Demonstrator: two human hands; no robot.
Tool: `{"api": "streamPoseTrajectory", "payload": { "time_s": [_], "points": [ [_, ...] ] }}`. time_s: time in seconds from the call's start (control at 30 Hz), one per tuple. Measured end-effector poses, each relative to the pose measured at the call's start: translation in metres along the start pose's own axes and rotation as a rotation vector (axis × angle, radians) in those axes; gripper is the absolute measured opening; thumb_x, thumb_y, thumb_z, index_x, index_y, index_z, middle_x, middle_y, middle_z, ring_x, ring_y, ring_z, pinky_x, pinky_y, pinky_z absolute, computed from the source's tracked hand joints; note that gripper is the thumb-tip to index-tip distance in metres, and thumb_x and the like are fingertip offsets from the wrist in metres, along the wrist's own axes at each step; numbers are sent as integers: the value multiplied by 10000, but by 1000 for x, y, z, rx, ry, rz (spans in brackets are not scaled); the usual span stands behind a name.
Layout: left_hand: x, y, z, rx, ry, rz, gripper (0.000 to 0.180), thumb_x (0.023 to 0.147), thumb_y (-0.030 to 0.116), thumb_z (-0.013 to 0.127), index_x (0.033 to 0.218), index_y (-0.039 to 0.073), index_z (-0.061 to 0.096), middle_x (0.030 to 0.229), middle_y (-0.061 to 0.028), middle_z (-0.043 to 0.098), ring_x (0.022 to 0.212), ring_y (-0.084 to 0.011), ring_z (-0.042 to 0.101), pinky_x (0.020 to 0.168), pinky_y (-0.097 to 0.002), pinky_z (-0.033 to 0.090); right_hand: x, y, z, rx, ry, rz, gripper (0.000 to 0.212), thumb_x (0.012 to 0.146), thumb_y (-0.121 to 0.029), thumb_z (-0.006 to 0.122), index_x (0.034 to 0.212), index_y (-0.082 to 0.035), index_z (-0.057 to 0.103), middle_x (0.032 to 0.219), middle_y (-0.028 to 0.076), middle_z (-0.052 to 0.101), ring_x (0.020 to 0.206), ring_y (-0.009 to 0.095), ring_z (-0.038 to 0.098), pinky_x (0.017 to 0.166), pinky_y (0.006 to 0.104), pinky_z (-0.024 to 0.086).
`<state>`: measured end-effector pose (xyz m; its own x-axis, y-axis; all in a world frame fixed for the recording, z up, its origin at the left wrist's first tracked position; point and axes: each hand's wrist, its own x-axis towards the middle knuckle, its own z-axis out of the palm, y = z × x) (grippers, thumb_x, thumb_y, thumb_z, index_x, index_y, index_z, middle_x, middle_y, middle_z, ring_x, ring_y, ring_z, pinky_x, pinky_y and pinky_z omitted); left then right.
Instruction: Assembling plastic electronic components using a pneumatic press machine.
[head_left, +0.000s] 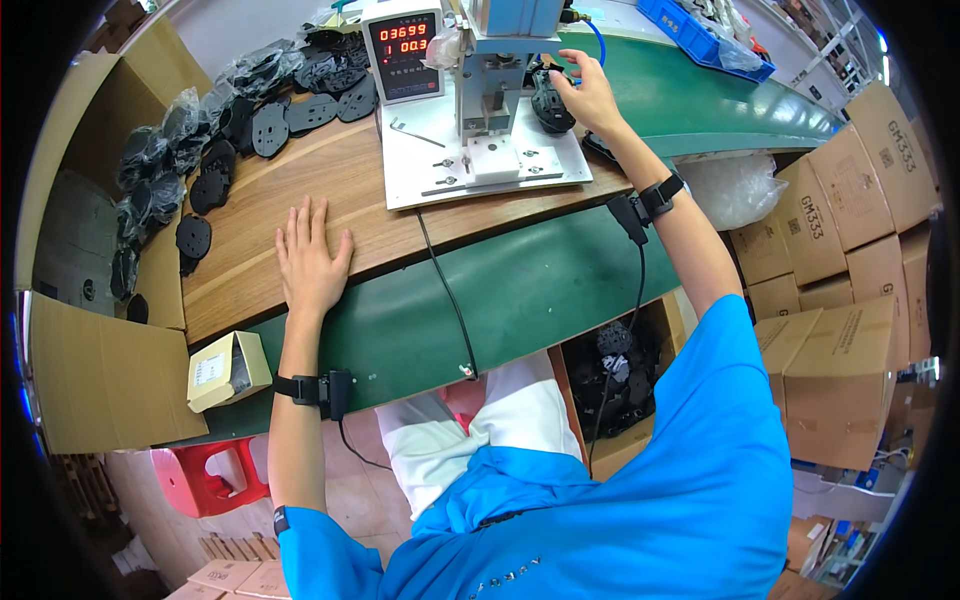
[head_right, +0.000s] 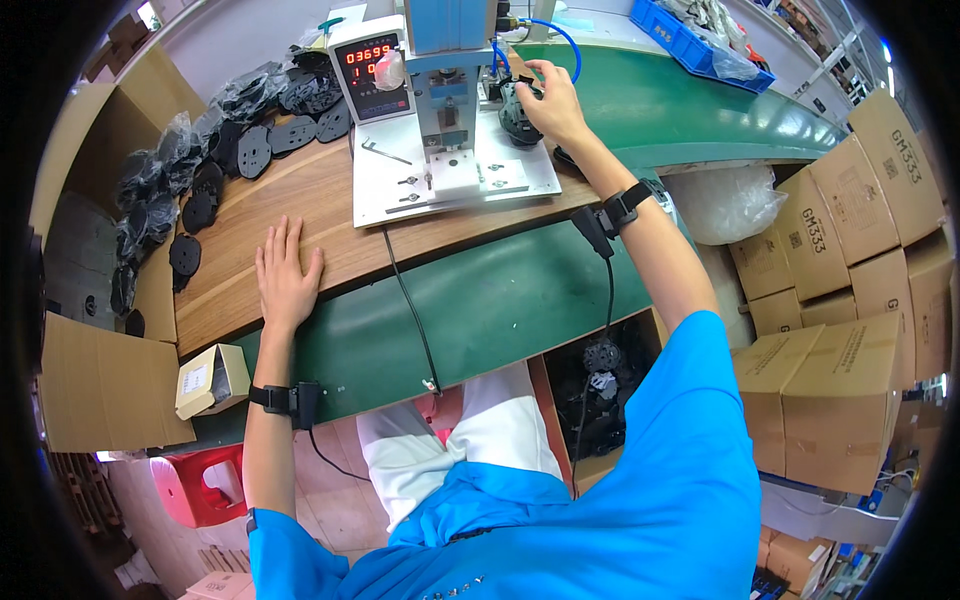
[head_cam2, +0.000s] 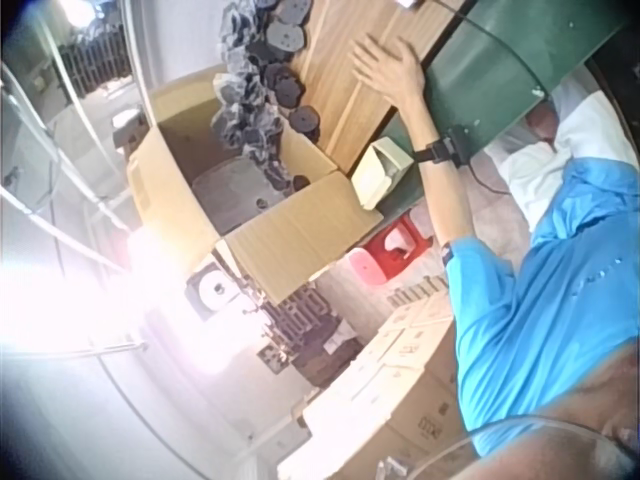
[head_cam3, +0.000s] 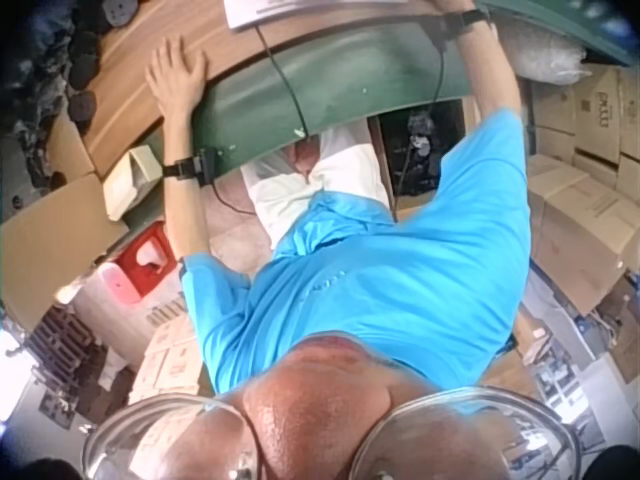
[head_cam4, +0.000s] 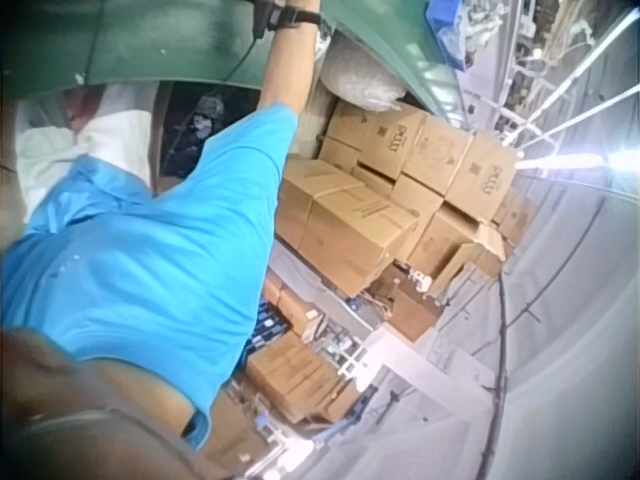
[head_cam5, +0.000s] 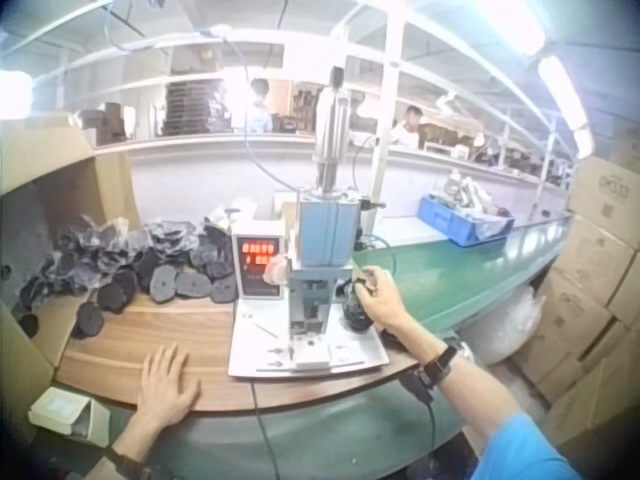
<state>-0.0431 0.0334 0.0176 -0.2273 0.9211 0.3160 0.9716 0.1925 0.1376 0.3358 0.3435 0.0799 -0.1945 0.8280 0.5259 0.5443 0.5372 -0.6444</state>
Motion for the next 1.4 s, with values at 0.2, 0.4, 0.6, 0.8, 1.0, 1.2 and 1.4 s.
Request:
{"api": "streamPoseTrajectory", "payload": {
  "time_s": [0.2, 0.4, 0.6, 0.8, 1.0, 1.2, 1.4],
  "points": [
    [2, 1, 2, 6, -2, -6, 640, 1011, 451, 530, 1554, 122, 459, 1658, -136, 366, 1559, -327, 275, 1283, -524, 139, -16, -12, 1, -373, -135, -25, 866, 825, -484, 807, 1505, -76, 459, 1514, 320, 409, 1331, 503, 504, 1105, 488, 456],
    [0, 0, 1, -2, 6, -12, 645, 1007, 453, 534, 1553, 119, 458, 1655, -134, 371, 1557, -329, 276, 1283, -526, 142, -34, -44, 10, -438, -131, 46, 1024, 733, -284, 889, 1566, -72, 332, 1545, 408, 320, 1272, 570, 536, 1088, 551, 468],
    [-2, 1, -1, 15, -3, -17, 626, 1021, 437, 532, 1557, 125, 450, 1660, -131, 361, 1561, -327, 268, 1280, -515, 156, -34, -57, 7, -429, -97, 11, 965, 749, -231, 849, 1559, -77, 347, 1541, 363, 391, 1308, 532, 535, 1098, 537, 471],
    [0, 1, 0, 2, 7, -13, 630, 1022, 443, 532, 1559, 126, 446, 1658, -134, 362, 1560, -330, 269, 1280, -518, 148, -34, -47, 6, -417, -97, -4, 911, 756, -243, 844, 1539, -115, 396, 1555, 359, 380, 1315, 522, 537, 1085, 553, 480],
    [-1, 1, 0, -18, 2, -16, 652, 1009, 459, 529, 1554, 109, 455, 1655, -141, 368, 1560, -329, 268, 1287, -518, 137, -34, -52, 6, -442, -157, 114, 904, 761, -273, 846, 1549, -187, 411, 1572, 295, 406, 1411, 451, 478, 1129, 513, 454],
    [-1, 1, -2, -22, 1, -16, 654, 1007, 457, 535, 1555, 110, 453, 1655, -140, 368, 1561, -327, 266, 1289, -515, 131, -36, -62, 3, -459, -125, 39, 868, 763, -247, 832, 1530, -159, 433, 1585, 286, 389, 1302, 497, 552, 1055, 556, 502],
    [-1, 1, 0, -14, 19, -15, 649, 1002, 450, 546, 1547, 107, 462, 1649, -143, 376, 1558, -329, 271, 1286, -518, 137, -38, -56, 4, -446, -143, 69, 860, 768, -273, 849, 1522, -198, 443, 1575, 291, 396, 1359, 471, 525, 1091, 524, 485]
  ]
}}
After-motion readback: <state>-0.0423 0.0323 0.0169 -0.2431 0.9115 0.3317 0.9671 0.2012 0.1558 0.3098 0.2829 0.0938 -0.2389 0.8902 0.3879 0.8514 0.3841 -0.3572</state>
